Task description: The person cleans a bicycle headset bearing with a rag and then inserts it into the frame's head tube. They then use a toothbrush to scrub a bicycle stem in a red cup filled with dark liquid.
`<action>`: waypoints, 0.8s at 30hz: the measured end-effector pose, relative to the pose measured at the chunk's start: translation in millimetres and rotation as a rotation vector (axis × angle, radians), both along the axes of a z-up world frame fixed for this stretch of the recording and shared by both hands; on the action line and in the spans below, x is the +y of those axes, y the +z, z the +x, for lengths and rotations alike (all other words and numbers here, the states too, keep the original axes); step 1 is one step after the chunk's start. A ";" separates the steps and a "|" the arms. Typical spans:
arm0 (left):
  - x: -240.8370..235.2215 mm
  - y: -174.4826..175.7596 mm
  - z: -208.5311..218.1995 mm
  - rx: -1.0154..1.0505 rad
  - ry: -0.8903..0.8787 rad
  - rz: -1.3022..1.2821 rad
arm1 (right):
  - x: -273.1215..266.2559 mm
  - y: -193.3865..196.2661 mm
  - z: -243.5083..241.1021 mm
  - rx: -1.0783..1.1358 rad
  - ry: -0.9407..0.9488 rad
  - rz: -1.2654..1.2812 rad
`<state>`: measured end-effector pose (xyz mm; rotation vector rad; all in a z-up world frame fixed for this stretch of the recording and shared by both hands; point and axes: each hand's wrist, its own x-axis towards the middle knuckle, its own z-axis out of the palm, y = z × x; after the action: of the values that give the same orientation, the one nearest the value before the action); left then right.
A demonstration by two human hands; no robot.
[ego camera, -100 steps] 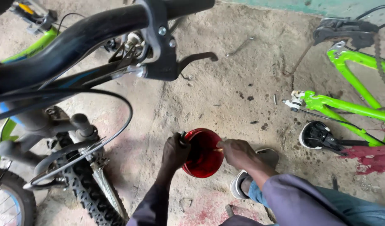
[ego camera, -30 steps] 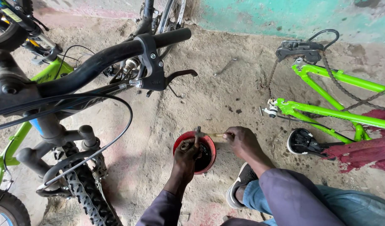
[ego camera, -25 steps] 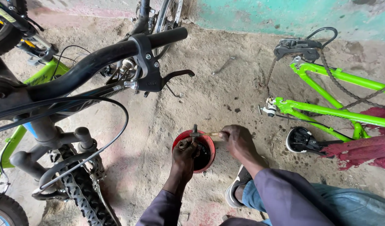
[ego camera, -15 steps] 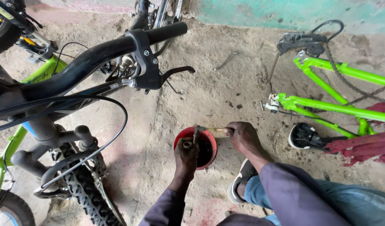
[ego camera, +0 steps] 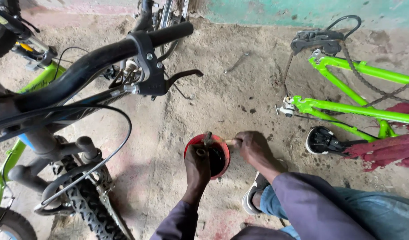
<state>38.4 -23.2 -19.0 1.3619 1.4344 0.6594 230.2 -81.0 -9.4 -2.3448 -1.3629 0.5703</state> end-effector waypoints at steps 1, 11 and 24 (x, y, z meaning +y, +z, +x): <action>-1.9 2.5 -0.8 -0.008 -0.003 -0.019 | 0.6 -0.5 0.7 0.025 0.008 -0.007; 8.2 -60.7 4.7 -0.510 0.205 -0.084 | -9.7 -65.9 44.8 0.032 -0.129 0.021; -2.4 -56.7 0.9 -0.775 0.245 -0.075 | -2.8 -6.3 30.5 -0.002 -0.059 0.074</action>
<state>39.3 -25.6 -75.8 0.7335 0.9730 1.1286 260.7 -83.8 -15.8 -2.3183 -1.2887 0.4925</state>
